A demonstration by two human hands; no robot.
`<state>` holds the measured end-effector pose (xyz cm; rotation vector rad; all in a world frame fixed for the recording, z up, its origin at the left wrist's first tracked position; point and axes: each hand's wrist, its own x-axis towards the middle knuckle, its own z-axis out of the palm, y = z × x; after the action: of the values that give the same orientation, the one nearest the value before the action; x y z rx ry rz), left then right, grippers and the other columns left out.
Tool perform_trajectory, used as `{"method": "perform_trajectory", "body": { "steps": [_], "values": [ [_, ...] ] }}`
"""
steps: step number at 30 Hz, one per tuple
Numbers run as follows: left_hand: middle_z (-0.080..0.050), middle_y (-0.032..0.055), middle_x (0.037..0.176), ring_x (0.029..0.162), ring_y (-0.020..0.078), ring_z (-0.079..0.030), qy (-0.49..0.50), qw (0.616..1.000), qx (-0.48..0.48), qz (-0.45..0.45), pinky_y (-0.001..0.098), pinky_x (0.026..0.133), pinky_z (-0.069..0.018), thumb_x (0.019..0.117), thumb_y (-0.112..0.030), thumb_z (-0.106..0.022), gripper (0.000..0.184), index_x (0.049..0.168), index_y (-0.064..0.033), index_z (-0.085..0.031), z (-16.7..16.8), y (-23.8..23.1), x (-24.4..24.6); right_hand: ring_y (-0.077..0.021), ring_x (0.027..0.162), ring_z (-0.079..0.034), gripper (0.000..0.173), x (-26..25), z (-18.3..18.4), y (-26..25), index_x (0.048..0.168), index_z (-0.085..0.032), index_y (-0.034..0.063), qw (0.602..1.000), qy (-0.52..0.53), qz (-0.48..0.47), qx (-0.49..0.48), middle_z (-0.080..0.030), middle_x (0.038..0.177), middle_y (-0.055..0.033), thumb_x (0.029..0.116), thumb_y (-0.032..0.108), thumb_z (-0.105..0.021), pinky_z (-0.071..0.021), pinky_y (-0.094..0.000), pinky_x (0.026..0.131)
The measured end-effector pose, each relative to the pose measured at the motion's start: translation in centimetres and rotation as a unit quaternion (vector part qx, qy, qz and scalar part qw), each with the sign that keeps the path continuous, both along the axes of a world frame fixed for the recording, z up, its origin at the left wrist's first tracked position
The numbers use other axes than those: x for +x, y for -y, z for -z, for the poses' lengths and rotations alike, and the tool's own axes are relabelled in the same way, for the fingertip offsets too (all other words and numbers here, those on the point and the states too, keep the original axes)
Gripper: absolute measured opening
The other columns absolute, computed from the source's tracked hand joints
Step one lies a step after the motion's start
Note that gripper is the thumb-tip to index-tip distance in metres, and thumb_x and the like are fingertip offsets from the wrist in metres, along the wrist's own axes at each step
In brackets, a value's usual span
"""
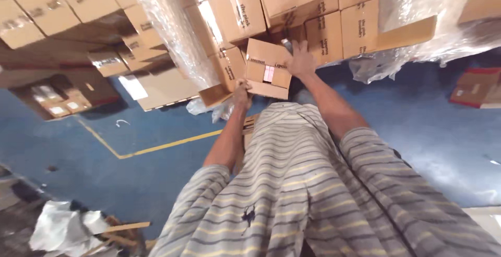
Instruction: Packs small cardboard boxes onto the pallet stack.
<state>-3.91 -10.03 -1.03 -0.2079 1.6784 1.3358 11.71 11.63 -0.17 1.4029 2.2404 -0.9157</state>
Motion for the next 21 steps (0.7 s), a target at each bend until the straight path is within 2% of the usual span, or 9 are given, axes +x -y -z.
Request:
{"method": "perform_trajectory", "body": {
  "steps": [2,3,6,7,9,13,15,17,21],
  "values": [
    [-0.061,0.0119,0.101,0.081,0.0218,-0.064,0.001,0.999,-0.026,-0.044,0.0424,0.071,-0.0581,0.0923,-0.002,-0.053,0.033,0.125,-0.0054,-0.049,-0.3,-1.2,0.7,-0.0459,0.098,-0.068,0.107,-0.5,-0.8,0.7,0.163,-0.028,0.0107,0.991,0.038,-0.120,0.035,-0.025,0.166,-0.0236,0.0820,0.061,-0.076,-0.0578,-0.0623,0.075],
    [-0.061,0.0121,0.101,0.081,0.0217,-0.063,-0.005,0.998,-0.044,-0.047,0.0411,0.071,-0.0571,0.0940,-0.004,-0.052,0.032,0.126,-0.0052,-0.050,-0.6,-1.8,0.9,-0.0463,0.099,-0.068,0.108,-0.8,-1.2,0.8,0.161,-0.029,0.0051,0.985,0.044,-0.161,0.040,-0.031,0.163,-0.0254,0.0824,0.061,-0.076,-0.0575,-0.0626,0.077],
    [-0.061,0.0149,0.113,0.090,0.0257,-0.064,-0.008,0.997,-0.069,-0.013,0.0444,0.075,-0.0581,0.1001,-0.006,-0.046,0.036,0.136,-0.0055,-0.049,-0.9,-2.6,0.1,-0.0477,0.101,-0.067,0.062,-1.7,-3.1,-1.4,0.130,-0.058,-0.0056,0.965,0.031,-0.258,0.025,-0.064,0.120,-0.0294,0.0922,0.042,-0.070,-0.0535,-0.0646,0.081],
    [-0.061,0.0156,0.116,0.093,0.0272,-0.065,-0.010,0.997,-0.074,-0.006,0.0464,0.076,-0.0584,0.0989,-0.003,-0.046,0.038,0.136,-0.0062,-0.050,-0.9,-2.6,-0.3,-0.0453,0.098,-0.068,0.043,-1.8,-3.6,-2.7,0.112,-0.066,-0.0016,0.966,0.025,-0.258,-0.001,-0.069,0.105,-0.0255,0.0932,0.037,-0.068,-0.0535,-0.0644,0.079],
    [-0.060,0.0151,0.118,0.095,0.0278,-0.063,-0.013,0.997,-0.080,-0.016,0.0482,0.076,-0.0575,0.0977,-0.002,-0.046,0.039,0.135,-0.0078,-0.053,-0.7,-3.1,-0.9,-0.0409,0.091,-0.068,0.031,-1.4,-4.0,-5.4,0.096,-0.069,0.0008,0.970,0.025,-0.233,-0.070,-0.068,0.092,-0.0213,0.0964,0.032,-0.063,-0.0535,-0.0628,0.077],
    [-0.061,0.0125,0.110,0.093,0.0253,-0.063,0.045,0.994,-0.094,-0.013,0.0468,0.079,-0.0560,0.1080,-0.027,-0.045,0.035,0.139,-0.0106,-0.050,-2.8,-4.2,-0.8,-0.0443,0.098,-0.069,0.034,1.6,-4.7,-4.0,0.113,-0.070,0.0048,0.981,0.002,-0.183,-0.068,-0.071,0.101,-0.0233,0.1000,0.034,-0.061,-0.0532,-0.0675,0.082],
    [-0.060,0.0126,0.098,0.079,0.0243,-0.063,0.082,0.992,-0.081,0.045,0.0449,0.069,-0.0569,0.1095,-0.024,-0.040,0.031,0.137,-0.0104,-0.045,-5.0,-5.2,0.2,-0.0442,0.099,-0.070,0.035,3.8,-5.7,-2.1,0.124,-0.071,0.0130,0.984,0.000,-0.173,-0.033,-0.073,0.105,-0.0214,0.0963,0.033,-0.066,-0.0531,-0.0682,0.081],
    [-0.061,0.0183,0.103,0.079,0.0279,-0.066,0.129,0.982,-0.079,0.112,0.0457,0.068,-0.0589,0.1068,-0.011,-0.040,0.042,0.149,-0.0132,-0.036,-7.0,-6.6,1.1,-0.0428,0.099,-0.070,0.033,6.7,-6.7,-1.6,0.126,-0.071,0.0162,0.989,0.010,-0.143,-0.024,-0.074,0.105,-0.0194,0.0965,0.030,-0.068,-0.0534,-0.0668,0.083],
    [-0.065,0.0183,0.098,0.077,0.0282,-0.068,0.177,0.955,-0.054,0.231,0.0460,0.071,-0.0609,0.1071,-0.011,-0.043,0.040,0.147,-0.0111,-0.045,-8.6,-12.8,4.5,-0.0459,0.099,-0.069,0.029,12.9,-9.8,-3.4,0.122,-0.073,0.0135,0.998,0.057,-0.014,0.006,-0.073,0.104,-0.0223,0.0969,0.027,-0.068,-0.0525,-0.0685,0.081]
  ]
}}
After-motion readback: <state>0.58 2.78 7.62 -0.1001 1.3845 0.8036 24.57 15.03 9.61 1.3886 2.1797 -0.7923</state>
